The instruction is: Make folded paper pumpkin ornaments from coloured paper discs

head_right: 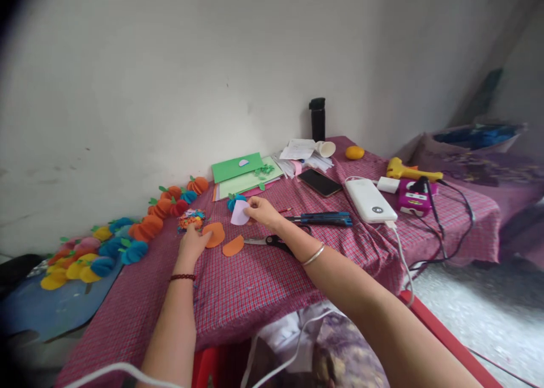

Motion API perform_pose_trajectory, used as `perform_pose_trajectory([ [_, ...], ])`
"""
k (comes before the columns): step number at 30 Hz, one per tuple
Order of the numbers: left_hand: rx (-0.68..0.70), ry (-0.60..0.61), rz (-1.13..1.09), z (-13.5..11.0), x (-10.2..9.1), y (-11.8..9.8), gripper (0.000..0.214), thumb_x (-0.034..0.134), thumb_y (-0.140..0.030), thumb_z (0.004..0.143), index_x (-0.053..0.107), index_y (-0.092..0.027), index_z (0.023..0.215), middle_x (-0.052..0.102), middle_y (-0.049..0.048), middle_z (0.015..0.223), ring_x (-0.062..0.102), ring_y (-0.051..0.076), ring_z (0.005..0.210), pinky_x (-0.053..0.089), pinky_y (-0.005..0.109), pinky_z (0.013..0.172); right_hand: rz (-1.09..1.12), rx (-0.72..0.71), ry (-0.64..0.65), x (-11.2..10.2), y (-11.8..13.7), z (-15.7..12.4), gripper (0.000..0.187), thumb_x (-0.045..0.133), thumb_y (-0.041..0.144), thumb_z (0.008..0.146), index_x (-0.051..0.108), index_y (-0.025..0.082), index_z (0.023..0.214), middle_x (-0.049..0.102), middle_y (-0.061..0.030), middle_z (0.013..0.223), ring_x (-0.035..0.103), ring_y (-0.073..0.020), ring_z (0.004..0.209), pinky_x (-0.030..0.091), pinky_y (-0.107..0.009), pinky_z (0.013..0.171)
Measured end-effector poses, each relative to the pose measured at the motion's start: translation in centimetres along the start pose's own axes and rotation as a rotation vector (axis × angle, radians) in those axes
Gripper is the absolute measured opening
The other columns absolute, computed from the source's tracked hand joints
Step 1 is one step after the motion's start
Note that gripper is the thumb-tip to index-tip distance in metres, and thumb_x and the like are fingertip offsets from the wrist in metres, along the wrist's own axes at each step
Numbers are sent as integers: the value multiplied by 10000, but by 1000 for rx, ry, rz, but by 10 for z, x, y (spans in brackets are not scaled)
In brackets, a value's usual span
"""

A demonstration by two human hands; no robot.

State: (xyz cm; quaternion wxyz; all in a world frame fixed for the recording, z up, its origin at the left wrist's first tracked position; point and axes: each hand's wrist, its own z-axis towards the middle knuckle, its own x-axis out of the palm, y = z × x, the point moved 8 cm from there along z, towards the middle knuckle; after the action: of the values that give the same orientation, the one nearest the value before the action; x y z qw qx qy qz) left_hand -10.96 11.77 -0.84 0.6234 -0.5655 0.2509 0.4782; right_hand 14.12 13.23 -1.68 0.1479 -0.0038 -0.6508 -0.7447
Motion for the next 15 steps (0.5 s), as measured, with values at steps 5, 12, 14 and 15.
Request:
perform_pose_trajectory([
  [5, -7, -81, -479, 2, 4, -14, 560, 659, -183, 630, 542, -151, 1176, 674, 70, 820, 655, 246, 829, 461, 350, 792, -89, -2, -14, 1, -1, -1, 140, 585, 102, 715, 474, 185, 694, 546, 64, 536, 521, -83, 428, 394, -180, 416],
  [12, -110, 296, -1231, -18, 16, -39, 447, 815, -355, 519, 622, -153, 869, 703, 22, 777, 667, 184, 727, 512, 313, 712, 70, 84, 53, 8, -7, -2, 111, 619, 131, 697, 515, 169, 707, 554, 60, 552, 529, -86, 479, 426, -186, 459],
  [14, -110, 319, -1225, -25, 15, -46, 436, 824, -356, 527, 622, -155, 857, 707, 15, 775, 670, 175, 702, 517, 305, 688, 267, 115, 70, 9, -6, -4, 149, 650, 172, 699, 506, 172, 738, 586, 48, 600, 568, -100, 521, 490, -214, 502],
  [15, -99, 336, -1215, -28, 15, -50, 436, 826, -357, 532, 623, -154, 860, 709, 15, 779, 672, 174, 697, 519, 304, 682, 361, 122, 82, 9, -5, -5, 177, 669, 183, 694, 501, 173, 749, 599, 42, 621, 585, -105, 543, 514, -227, 526],
])
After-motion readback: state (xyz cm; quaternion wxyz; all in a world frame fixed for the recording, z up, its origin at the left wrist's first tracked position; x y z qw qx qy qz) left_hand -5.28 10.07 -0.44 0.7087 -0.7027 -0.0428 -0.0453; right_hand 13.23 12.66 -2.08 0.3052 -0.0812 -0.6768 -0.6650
